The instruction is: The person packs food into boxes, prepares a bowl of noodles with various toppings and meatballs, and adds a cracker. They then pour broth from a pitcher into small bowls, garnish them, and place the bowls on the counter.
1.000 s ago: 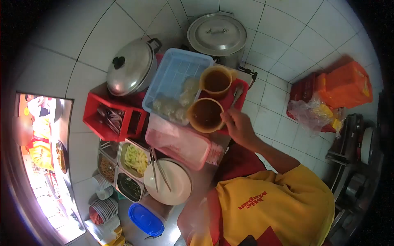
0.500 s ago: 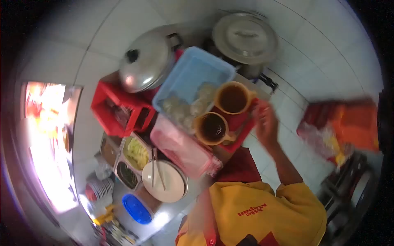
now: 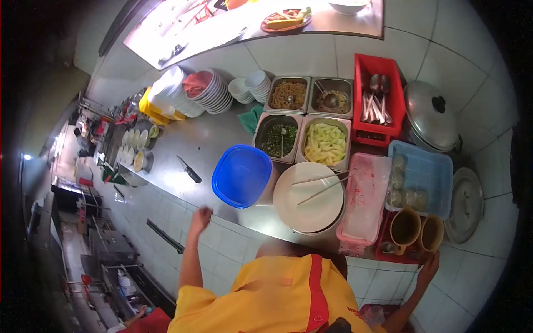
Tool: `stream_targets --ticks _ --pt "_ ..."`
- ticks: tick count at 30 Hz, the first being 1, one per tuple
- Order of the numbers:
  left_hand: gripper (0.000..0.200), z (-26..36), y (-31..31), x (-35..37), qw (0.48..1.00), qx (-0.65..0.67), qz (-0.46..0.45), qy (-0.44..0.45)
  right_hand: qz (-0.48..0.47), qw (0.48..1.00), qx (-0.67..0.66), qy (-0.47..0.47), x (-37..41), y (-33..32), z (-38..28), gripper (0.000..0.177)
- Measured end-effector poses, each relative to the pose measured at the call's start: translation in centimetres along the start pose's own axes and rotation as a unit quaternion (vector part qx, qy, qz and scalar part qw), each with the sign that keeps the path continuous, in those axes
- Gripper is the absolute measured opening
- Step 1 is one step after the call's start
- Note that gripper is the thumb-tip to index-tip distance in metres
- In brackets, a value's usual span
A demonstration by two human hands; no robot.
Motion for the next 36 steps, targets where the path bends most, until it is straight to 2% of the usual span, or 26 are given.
stream_targets --ticks 1,2,3,4,6,8,10,11,12,13,14,16,18,21,23,26,27,28,29,30,31,33,36 --pt "0.030 1.8 -0.8 -2.8 0.993 -0.010 0.031 0.114 0.000 1.000 0.008 -0.007 0.1 0.2 -0.3 0.025" --pt "0.030 6.1 -1.7 -4.8 0.990 -0.035 0.070 0.119 0.030 0.999 -0.012 0.000 0.5 0.6 -0.2 0.024" --pt "0.029 8.3 -2.0 -7.5 0.977 0.011 0.110 0.181 0.059 0.998 -0.030 0.010 1.1 0.5 -0.2 0.023" --pt "0.026 12.5 -2.5 -9.8 0.959 0.016 0.117 0.257 0.063 0.998 -0.022 0.006 1.8 0.2 -0.5 0.023" --pt "0.021 19.8 -2.1 -13.7 0.932 0.098 0.102 0.332 0.129 0.991 -0.021 -0.007 3.0 -0.8 -1.2 0.023" --pt "0.024 24.9 -0.6 -19.9 0.896 0.093 0.092 0.424 0.151 0.987 -0.035 -0.039 4.0 -2.6 -1.8 0.024" --pt "0.050 30.1 1.3 -24.9 0.907 0.035 0.059 0.416 0.174 0.982 -0.043 -0.066 5.7 -4.1 -4.0 0.025" --pt "0.075 31.5 2.8 -28.1 0.878 -0.019 0.103 0.467 0.197 0.979 -0.033 -0.043 7.0 -4.8 -5.7 0.025" --pt "0.075 33.4 3.7 -29.7 0.875 -0.007 0.095 0.475 0.220 0.975 -0.022 -0.019 8.2 -5.4 -7.3 0.024" --pt "0.082 35.0 5.0 -30.9 0.903 -0.067 0.066 0.419 0.233 0.972 -0.012 -0.018 9.3 -5.7 -9.0 0.024" --pt "0.090 35.8 6.0 -32.3 0.924 -0.128 0.035 0.358 0.244 0.970 -0.007 -0.010 10.3 -6.1 -10.7 0.026" --pt "0.092 36.6 7.0 -34.5 0.923 -0.121 0.008 0.364 0.261 0.965 0.010 0.005 13.2 -7.4 -14.2 0.027" --pt "0.095 36.6 7.9 -35.8 0.920 -0.121 -0.018 0.372 0.196 0.969 0.052 0.140 16.2 -8.0 -16.5 0.037" --pt "0.090 37.0 7.5 -35.3 0.894 -0.132 -0.007 0.428 0.244 0.962 0.029 0.117 17.9 -5.2 -21.1 0.032" --pt "0.087 37.0 5.5 -33.5 0.904 0.000 0.005 0.428 0.277 0.957 -0.001 0.086 17.6 -2.1 -25.1 0.028" --pt "0.087 37.7 1.7 -30.1 0.890 0.014 -0.067 0.452 0.283 0.956 -0.029 0.073 17.5 2.5 -29.8 0.027" --pt "0.092 37.2 1.6 -29.6 0.844 0.029 -0.066 0.531 0.277 0.957 -0.045 0.067 17.2 4.0 -31.1 0.029" --pt "0.092 36.9 0.8 -28.3 0.840 0.029 -0.073 0.537 0.285 0.956 -0.054 0.045 16.7 5.5 -32.1 0.028" --pt "0.094 36.7 -0.1 -26.5 0.801 0.049 -0.130 0.582 0.294 0.953 -0.060 0.025 16.1 6.9 -32.8 0.028" --pt "0.096 36.5 -0.9 -24.6 0.757 0.069 -0.186 0.622 0.258 0.965 -0.052 0.003 15.4 8.1 -33.5 0.033" --pt "0.096 36.1 -1.3 -23.5 0.752 0.070 -0.197 0.626 0.221 0.974 -0.043 -0.019 14.5 9.1 -34.5 0.039" --pt "0.101 35.4 -1.8 -21.2 0.708 0.103 -0.259 0.649 0.173 0.982 -0.045 -0.058 12.6 13.0 -39.1 0.032" --pt "0.108 34.7 -2.1 -18.8 0.684 0.156 -0.277 0.657 0.130 0.988 -0.024 -0.084 10.2 17.0 -42.2 0.026"
Point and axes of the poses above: each hand's wrist, its own x-axis away from the middle knuckle, its own y-axis out of the palm, z = x × y, the point moved 3 cm from there along -x, towards the middle knuckle, and after that the axes turned 13 degrees about x, right-handed, at the moved point
